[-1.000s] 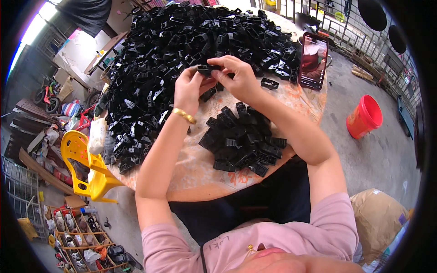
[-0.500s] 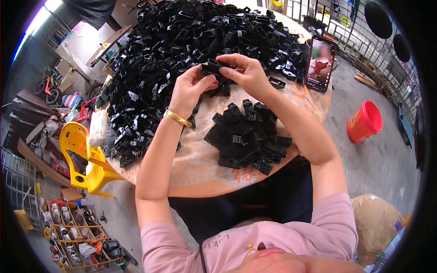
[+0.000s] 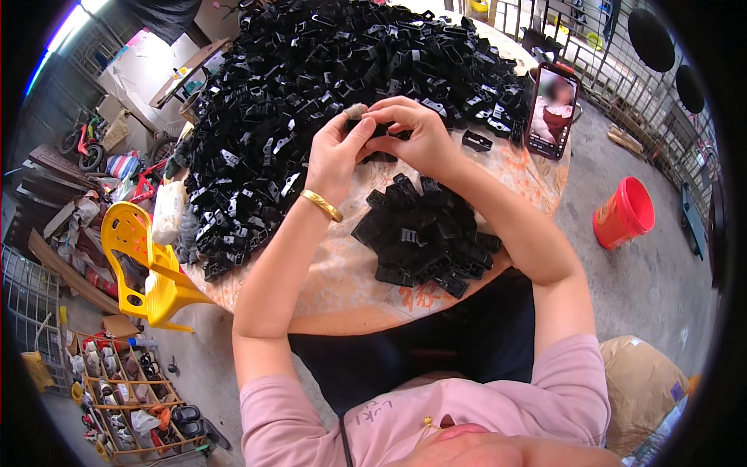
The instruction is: The person assembles plastic components by taking pieces from a pile, fitting them together by hand, and placing the assembled parts onto the table.
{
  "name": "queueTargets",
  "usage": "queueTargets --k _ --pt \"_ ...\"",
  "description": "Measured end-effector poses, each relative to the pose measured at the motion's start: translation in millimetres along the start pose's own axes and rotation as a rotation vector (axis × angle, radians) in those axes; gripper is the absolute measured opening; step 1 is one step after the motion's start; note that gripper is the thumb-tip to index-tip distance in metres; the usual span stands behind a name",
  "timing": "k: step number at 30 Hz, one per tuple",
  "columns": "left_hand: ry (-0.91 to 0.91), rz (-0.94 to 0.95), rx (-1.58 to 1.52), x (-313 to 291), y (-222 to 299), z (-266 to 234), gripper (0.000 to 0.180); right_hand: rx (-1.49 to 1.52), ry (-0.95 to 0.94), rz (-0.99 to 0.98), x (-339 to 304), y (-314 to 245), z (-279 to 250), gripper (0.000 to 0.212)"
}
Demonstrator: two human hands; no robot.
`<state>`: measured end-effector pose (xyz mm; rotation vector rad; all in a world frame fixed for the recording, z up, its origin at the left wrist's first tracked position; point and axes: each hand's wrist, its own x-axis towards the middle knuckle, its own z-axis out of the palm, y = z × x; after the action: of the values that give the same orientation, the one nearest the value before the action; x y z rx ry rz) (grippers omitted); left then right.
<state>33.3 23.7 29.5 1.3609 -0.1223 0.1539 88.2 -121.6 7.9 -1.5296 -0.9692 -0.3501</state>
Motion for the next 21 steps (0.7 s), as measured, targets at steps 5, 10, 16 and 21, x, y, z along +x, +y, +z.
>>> queueTargets --k 5,10,16,21 --pt "-0.027 0.2 0.177 -4 7 10 0.033 0.289 -0.166 0.23 17 8 -42 0.048" --pt "-0.062 0.236 0.337 -9 9 17 0.039 -1.111 -0.319 0.453 20 3 -103 0.038" --pt "0.009 0.124 0.273 -5 13 9 0.029 -1.066 -0.748 0.574 18 4 -110 0.039" --pt "-0.421 0.071 0.437 -10 18 13 0.02 -0.623 -0.409 0.361 16 21 -91 0.04"
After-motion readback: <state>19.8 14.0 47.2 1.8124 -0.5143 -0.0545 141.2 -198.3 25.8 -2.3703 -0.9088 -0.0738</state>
